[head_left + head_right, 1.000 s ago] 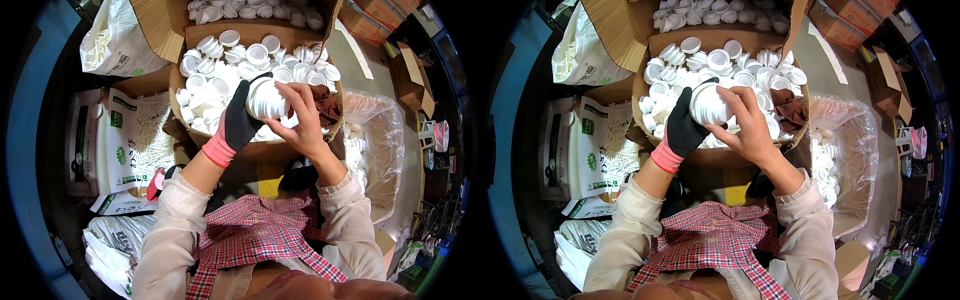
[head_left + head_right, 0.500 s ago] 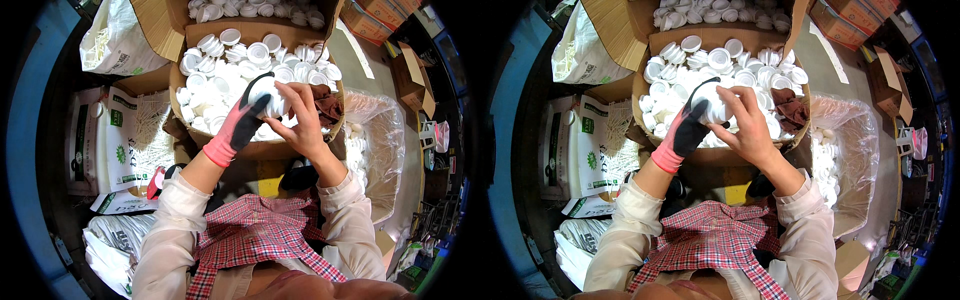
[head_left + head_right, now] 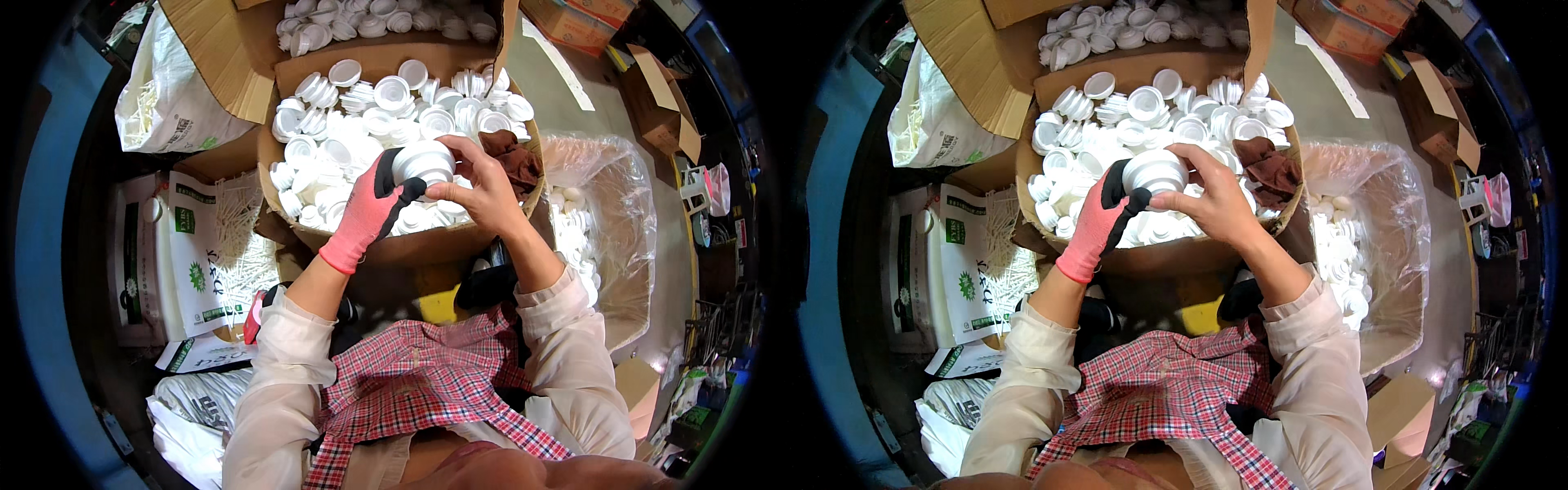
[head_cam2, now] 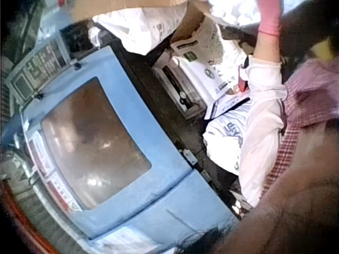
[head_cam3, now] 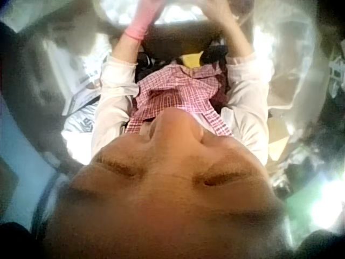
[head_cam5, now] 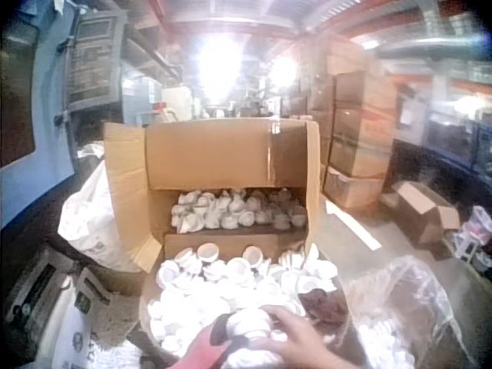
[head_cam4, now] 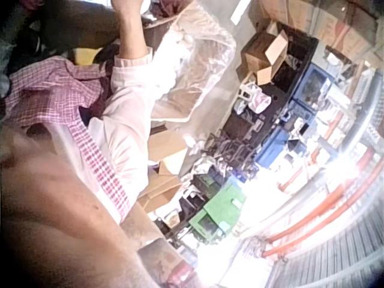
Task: The person picks up white plastic cups from a cardboard box, wipes them with a cloth, and stacks them. The person also reaches into a bag to retrieve additional items and places them into the box.
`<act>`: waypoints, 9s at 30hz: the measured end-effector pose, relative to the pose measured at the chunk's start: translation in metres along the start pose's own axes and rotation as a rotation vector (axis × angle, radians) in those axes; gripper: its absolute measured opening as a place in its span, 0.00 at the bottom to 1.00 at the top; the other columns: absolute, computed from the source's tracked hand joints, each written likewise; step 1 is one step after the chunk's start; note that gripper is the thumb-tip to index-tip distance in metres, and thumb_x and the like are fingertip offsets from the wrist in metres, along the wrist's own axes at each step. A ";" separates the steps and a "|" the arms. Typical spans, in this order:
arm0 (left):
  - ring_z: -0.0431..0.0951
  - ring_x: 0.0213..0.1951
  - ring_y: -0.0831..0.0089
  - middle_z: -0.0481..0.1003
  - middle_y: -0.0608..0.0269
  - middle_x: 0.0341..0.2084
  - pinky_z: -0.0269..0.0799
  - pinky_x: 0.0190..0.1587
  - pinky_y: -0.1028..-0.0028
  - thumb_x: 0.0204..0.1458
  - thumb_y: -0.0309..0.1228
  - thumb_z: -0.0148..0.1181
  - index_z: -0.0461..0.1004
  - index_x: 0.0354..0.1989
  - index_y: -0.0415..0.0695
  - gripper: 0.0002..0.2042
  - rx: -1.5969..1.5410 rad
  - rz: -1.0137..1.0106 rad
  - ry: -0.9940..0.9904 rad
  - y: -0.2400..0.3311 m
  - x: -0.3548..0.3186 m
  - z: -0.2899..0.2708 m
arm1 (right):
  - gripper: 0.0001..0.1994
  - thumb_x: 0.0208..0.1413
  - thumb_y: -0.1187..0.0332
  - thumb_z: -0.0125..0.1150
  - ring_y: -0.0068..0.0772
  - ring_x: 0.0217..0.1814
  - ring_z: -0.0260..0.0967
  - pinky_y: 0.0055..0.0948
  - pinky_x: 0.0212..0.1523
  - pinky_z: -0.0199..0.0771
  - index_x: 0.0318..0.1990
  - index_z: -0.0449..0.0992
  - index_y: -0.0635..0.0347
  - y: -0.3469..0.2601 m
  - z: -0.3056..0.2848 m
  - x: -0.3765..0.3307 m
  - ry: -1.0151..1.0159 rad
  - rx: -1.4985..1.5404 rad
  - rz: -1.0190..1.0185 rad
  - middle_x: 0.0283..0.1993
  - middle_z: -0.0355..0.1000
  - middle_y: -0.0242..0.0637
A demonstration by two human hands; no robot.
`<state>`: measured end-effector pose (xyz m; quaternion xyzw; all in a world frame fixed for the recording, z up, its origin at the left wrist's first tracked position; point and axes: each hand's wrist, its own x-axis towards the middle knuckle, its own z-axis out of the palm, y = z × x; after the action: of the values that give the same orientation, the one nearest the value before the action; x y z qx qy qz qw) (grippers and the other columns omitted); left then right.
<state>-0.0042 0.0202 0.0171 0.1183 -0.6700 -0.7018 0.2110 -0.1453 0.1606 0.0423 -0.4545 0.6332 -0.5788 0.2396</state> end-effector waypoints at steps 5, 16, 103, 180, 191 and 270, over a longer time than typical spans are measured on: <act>0.73 0.44 0.74 0.74 0.59 0.43 0.69 0.48 0.75 0.54 0.26 0.59 0.67 0.53 0.34 0.19 -0.084 0.062 0.052 -0.008 0.001 0.008 | 0.29 0.44 0.73 0.73 0.25 0.49 0.68 0.27 0.52 0.69 0.55 0.67 0.66 -0.006 0.000 -0.003 0.014 -0.105 0.047 0.46 0.71 0.37; 0.75 0.41 0.49 0.74 0.41 0.39 0.70 0.47 0.64 0.47 0.18 0.56 0.62 0.58 0.34 0.26 0.373 0.200 0.191 -0.017 -0.010 0.052 | 0.25 0.66 0.47 0.45 0.15 0.26 0.50 0.21 0.27 0.51 0.24 0.69 0.58 0.029 0.012 0.016 0.512 0.217 0.124 0.23 0.59 0.22; 0.77 0.33 0.59 0.72 0.56 0.34 0.84 0.31 0.60 0.46 0.23 0.56 0.70 0.41 0.32 0.13 -0.397 -0.069 0.497 0.023 -0.005 -0.135 | 0.23 0.51 0.55 0.67 0.42 0.44 0.75 0.39 0.43 0.76 0.50 0.73 0.61 0.127 0.099 0.116 -0.293 -0.773 -0.095 0.41 0.76 0.44; 0.73 0.52 0.71 0.71 0.60 0.53 0.70 0.53 0.73 0.52 0.27 0.64 0.61 0.63 0.41 0.30 -0.018 0.228 -0.034 0.006 -0.002 -0.025 | 0.34 0.37 0.75 0.71 0.46 0.53 0.63 0.38 0.52 0.67 0.58 0.69 0.57 -0.027 0.029 0.008 -0.028 -0.639 -0.518 0.54 0.64 0.44; 0.71 0.50 0.74 0.71 0.59 0.51 0.69 0.52 0.74 0.50 0.28 0.66 0.64 0.60 0.38 0.28 0.000 -0.052 -0.003 0.002 0.001 0.008 | 0.28 0.67 0.46 0.42 0.22 0.33 0.56 0.24 0.36 0.60 0.34 0.72 0.69 0.009 0.028 0.019 0.308 0.074 0.121 0.29 0.64 0.31; 0.70 0.56 0.57 0.71 0.55 0.55 0.66 0.56 0.61 0.52 0.49 0.58 0.66 0.58 0.50 0.27 1.071 -0.782 0.690 -0.338 -0.021 -0.456 | 0.20 0.44 0.67 0.63 0.49 0.48 0.68 0.44 0.46 0.65 0.47 0.72 0.62 0.096 0.136 -0.012 -0.569 -1.008 -0.437 0.49 0.72 0.44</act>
<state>0.1724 -0.3714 -0.3544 0.6478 -0.7250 -0.2265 0.0579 -0.0548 0.0929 -0.0813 -0.7677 0.6322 -0.1000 0.0307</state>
